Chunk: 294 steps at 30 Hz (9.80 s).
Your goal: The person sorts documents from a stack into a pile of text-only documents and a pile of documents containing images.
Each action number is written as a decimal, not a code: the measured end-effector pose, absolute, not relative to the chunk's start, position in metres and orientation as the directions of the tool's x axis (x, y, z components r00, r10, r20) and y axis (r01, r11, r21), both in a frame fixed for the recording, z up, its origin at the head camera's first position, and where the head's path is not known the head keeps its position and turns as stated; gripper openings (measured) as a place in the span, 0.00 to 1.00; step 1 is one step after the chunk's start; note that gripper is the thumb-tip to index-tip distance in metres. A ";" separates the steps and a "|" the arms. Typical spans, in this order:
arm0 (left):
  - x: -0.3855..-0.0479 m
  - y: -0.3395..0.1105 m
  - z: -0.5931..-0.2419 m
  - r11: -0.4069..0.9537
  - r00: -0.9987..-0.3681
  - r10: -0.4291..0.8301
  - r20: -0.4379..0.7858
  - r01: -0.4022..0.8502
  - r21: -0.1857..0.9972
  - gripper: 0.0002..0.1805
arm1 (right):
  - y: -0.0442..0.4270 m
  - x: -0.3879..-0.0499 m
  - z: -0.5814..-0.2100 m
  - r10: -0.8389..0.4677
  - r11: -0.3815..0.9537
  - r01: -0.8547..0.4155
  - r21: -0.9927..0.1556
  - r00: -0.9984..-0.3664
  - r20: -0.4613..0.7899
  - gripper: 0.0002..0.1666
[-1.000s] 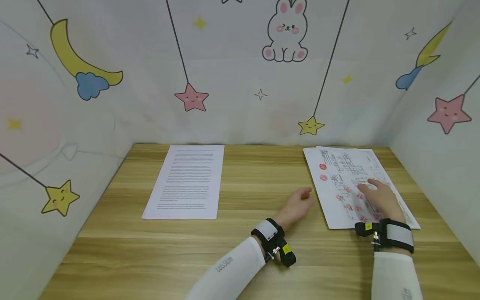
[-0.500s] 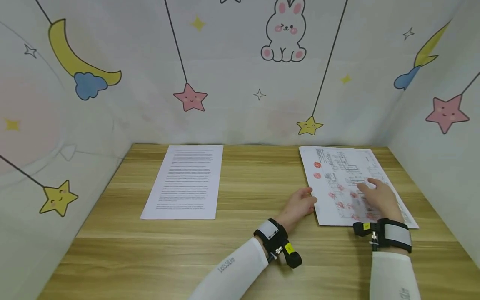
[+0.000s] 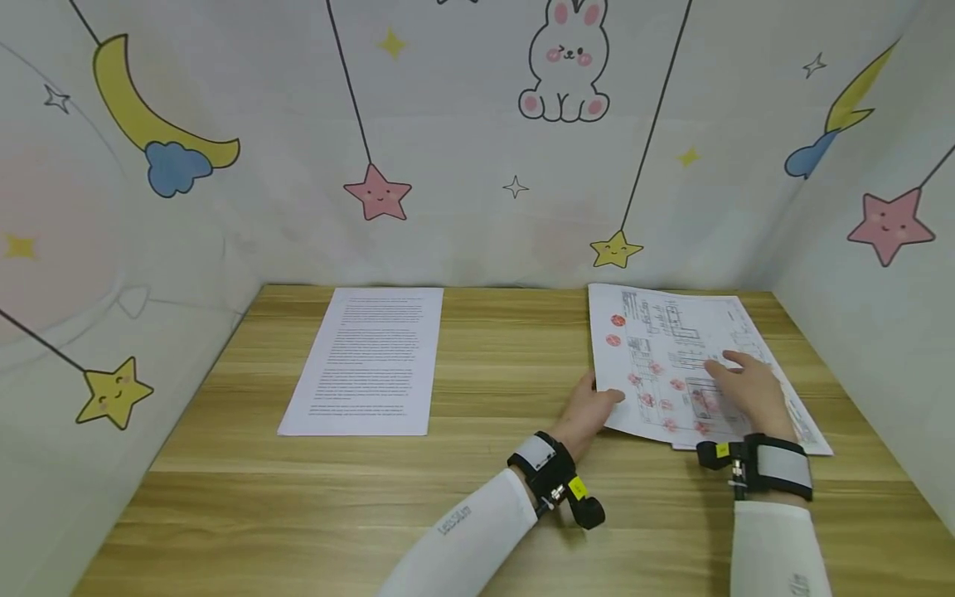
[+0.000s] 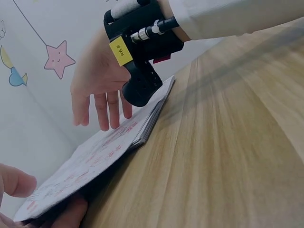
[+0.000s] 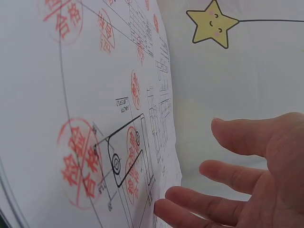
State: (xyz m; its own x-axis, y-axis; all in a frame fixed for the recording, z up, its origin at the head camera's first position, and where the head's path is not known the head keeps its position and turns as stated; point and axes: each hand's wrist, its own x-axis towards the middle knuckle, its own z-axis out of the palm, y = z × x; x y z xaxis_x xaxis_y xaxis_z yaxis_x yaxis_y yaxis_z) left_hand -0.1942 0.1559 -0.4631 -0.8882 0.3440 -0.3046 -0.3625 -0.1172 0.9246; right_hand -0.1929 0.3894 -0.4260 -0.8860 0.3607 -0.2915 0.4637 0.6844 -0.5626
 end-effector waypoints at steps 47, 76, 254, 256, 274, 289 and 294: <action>-0.216 0.052 -0.452 -0.106 -0.939 0.254 -0.231 -0.264 0.959 0.22 | 0.301 -0.211 -0.413 0.202 0.344 0.262 -0.902 -0.959 -0.201 0.41; -0.224 -0.015 -0.454 0.137 -0.957 0.138 -0.255 -0.237 0.962 0.24 | 0.248 -0.221 -0.446 0.113 0.391 0.251 -0.885 -0.968 -0.225 0.29; -0.188 0.184 -0.464 -0.104 -0.848 0.439 -0.297 -0.377 0.921 0.20 | 0.411 -0.180 -0.429 0.508 0.732 0.547 -0.406 -0.836 -0.208 0.37; -0.189 0.184 -0.464 -0.131 -0.842 0.450 -0.297 -0.391 0.911 0.21 | 0.409 -0.180 -0.428 0.510 0.735 0.548 -0.399 -0.835 -0.208 0.37; -0.196 0.167 -0.457 -0.223 -0.839 0.455 -0.299 -0.432 0.874 0.32 | 0.398 -0.190 -0.422 0.439 0.690 0.503 -0.521 -0.863 -0.251 0.46; -0.205 0.107 -0.442 -0.125 -0.894 0.390 -0.222 -0.290 0.949 0.28 | 0.347 -0.201 -0.406 0.331 0.428 0.315 -0.847 -0.927 -0.178 0.58; -0.210 0.084 -0.439 -0.119 -0.909 0.377 -0.177 -0.237 0.964 0.28 | 0.332 -0.205 -0.403 0.284 0.373 0.343 -0.862 -0.927 -0.246 0.59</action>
